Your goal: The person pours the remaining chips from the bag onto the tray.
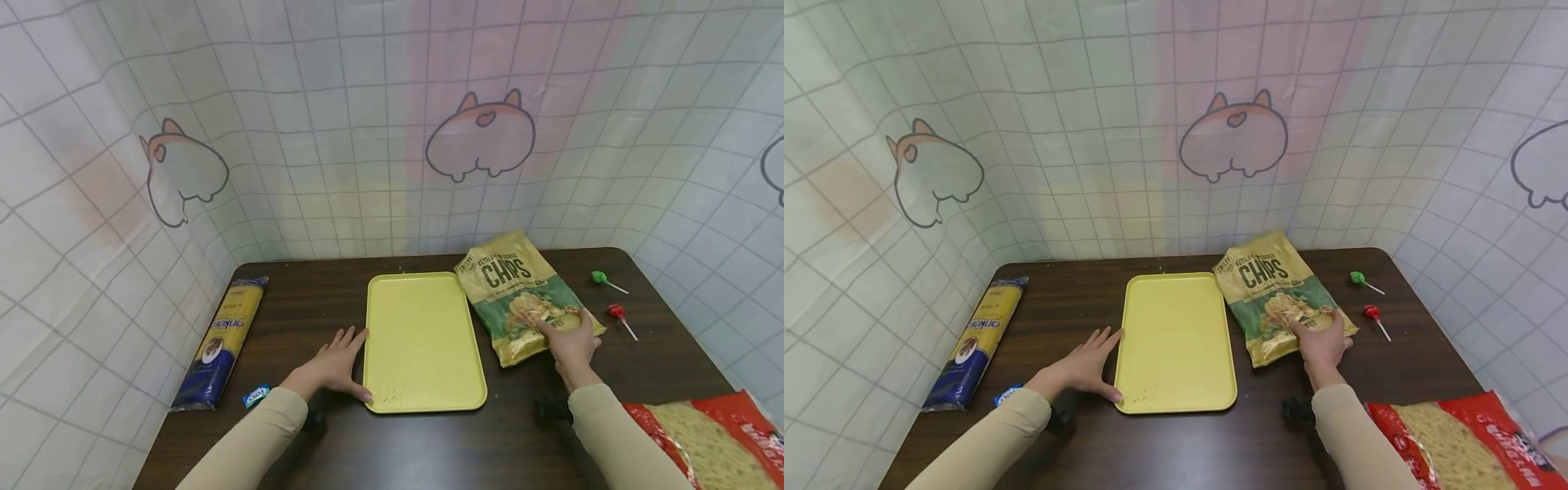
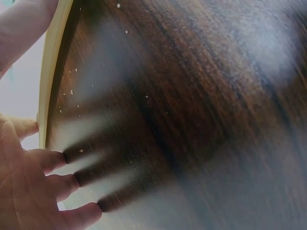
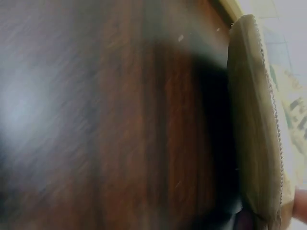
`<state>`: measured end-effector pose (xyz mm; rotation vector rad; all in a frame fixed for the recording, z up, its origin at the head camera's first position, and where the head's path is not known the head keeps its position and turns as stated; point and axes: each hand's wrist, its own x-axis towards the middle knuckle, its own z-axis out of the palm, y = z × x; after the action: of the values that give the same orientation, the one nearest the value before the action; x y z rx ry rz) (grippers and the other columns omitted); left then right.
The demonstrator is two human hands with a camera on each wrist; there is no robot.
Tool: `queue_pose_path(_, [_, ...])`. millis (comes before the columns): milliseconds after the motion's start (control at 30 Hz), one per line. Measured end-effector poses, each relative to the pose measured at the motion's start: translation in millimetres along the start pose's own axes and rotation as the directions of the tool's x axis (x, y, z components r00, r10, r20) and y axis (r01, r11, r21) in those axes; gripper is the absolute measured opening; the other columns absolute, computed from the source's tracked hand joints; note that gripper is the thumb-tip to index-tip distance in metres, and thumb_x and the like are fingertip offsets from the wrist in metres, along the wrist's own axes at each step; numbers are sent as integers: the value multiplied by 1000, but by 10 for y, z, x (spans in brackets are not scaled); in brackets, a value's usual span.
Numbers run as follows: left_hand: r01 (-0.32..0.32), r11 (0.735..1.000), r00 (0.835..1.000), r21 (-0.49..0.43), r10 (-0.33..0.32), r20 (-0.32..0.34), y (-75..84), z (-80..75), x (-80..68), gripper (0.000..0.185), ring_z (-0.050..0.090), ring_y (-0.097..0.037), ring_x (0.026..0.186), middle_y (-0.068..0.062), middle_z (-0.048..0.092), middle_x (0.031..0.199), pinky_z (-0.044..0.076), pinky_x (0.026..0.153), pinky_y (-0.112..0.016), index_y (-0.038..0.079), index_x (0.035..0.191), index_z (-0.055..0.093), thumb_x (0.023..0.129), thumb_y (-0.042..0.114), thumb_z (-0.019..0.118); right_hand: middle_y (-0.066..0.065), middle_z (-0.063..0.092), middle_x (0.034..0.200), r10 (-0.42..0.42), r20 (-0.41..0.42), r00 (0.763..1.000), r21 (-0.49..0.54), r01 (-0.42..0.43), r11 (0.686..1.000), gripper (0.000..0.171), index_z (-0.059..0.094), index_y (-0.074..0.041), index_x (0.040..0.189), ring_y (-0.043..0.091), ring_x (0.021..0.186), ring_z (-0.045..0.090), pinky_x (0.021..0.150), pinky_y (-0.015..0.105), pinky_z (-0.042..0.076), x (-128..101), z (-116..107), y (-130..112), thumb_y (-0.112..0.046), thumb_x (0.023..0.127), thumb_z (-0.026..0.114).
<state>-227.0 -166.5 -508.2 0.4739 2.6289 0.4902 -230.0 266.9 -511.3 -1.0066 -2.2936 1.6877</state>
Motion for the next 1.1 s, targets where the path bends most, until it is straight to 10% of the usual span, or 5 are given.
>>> queue_pose_path(267, [5,1000,1000,2,-5,-2,0,10,-6,134,12,-48,157,-26,16,169,22,119,-70,11,165,17,65,57,92,12,-6,173,-83,144,986,155,60,986,98,-4,-22,166,33,157,11,118,38,34,94,-174,141,-14,98,66])
queue_pose_path(433, [6,1000,1000,1,-6,-1,-9,11,-13,133,11,-48,157,-25,16,169,21,119,-70,12,165,17,66,58,92,9,-8,173,-69,271,960,256,-3,967,103,-11,-32,164,20,142,33,84,13,48,128,-283,173,-6,99,64])
queue_pose_path(567, [3,1000,1000,5,-3,-7,-18,10,-17,131,11,-47,157,-24,16,170,21,119,-70,13,165,17,67,57,91,9,-14,172,-63,335,940,283,-37,958,109,-20,-39,160,20,139,35,79,16,52,158,-338,186,-3,99,63])
queue_pose_path(833, [-6,1000,1000,4,6,-1,-4,18,-32,131,12,-48,157,-25,16,169,21,118,-71,11,165,17,67,57,91,3,-18,172,-87,264,961,324,-3,946,113,-19,-40,161,28,153,17,76,10,50,194,-358,221,10,96,59])
queue_pose_path(1100, [0,1000,1000,4,0,-8,-8,4,-48,131,12,-48,157,-24,16,170,21,119,-70,11,165,17,67,58,91,7,-8,172,-264,207,942,402,164,901,108,-8,-36,164,12,138,36,80,7,49,186,-557,99,10,95,62])
